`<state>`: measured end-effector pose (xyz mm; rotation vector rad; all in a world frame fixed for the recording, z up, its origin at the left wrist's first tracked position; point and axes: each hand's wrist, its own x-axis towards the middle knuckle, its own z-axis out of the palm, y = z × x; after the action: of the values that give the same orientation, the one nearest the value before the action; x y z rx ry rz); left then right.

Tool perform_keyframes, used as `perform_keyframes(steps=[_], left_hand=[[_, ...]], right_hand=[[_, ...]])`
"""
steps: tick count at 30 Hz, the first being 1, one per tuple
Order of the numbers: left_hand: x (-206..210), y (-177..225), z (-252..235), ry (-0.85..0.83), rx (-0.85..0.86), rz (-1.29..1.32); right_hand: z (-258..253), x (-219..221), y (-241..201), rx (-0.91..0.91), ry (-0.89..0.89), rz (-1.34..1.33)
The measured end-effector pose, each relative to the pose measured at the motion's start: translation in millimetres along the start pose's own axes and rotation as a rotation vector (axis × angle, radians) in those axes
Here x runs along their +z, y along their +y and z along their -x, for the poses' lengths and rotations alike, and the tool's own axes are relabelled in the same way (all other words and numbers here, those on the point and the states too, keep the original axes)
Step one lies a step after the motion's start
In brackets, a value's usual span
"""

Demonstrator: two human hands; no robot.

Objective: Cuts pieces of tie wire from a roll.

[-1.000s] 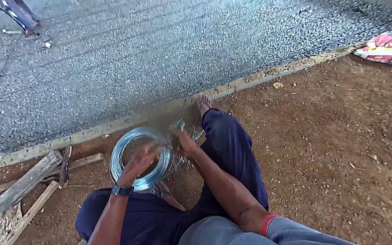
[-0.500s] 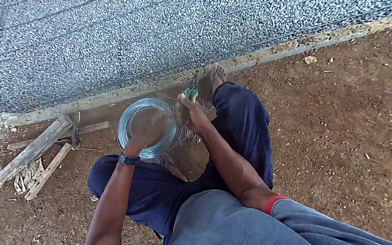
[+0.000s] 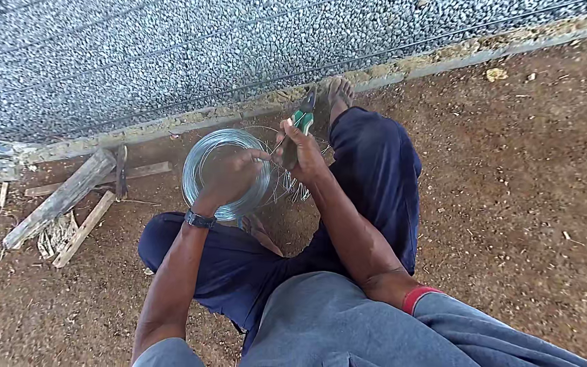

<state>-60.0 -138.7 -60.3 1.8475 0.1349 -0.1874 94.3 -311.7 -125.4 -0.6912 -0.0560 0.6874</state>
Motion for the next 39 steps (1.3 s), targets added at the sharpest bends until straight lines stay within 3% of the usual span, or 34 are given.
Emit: perform_keyframes(steps=[7, 9, 12, 14, 18, 23, 27, 31, 39], left_hand=[[-18.8, 4.2, 4.6, 0.248, 0.050, -0.082], [-24.7, 6.9, 2.9, 0.336, 0.092, -0.071], [-37.4, 7.0, -12.2, 0.366, 0.156, -0.048], [-47.5, 3.6, -26.9, 0.350, 0.208, -0.007], [-38.8, 9.3, -0.2, 0.391, 0.170, -0.026], [-37.6, 7.7, 16.1, 0.389, 0.121, -0.061], [-40.4, 17.7, 2.3, 0.393, 0.031, -0.177], [-55.4, 3.9, -30.8, 0.358, 0.131, -0.156], [-71.8, -2.1, -32.8, 0.415, 0.185, -0.180]], right_hand=[[-0.5, 1.1, -1.5, 0.037, 0.070, 0.257], [4.8, 3.9, -2.3, 0.050, 0.028, 0.447], [26.3, 13.9, -3.4, 0.021, -0.122, 0.785], [37.8, 17.1, 0.1, -0.012, -0.130, 1.035], [32.2, 20.2, 7.1, -0.085, -0.160, 1.329], [23.7, 20.8, 8.1, -0.180, -0.165, 1.437], [24.0, 28.3, 6.3, -0.197, -0.100, 1.512], [23.0, 30.9, 4.5, -0.201, -0.062, 1.567], [21.6, 28.7, -5.0, -0.367, 0.134, 1.551]])
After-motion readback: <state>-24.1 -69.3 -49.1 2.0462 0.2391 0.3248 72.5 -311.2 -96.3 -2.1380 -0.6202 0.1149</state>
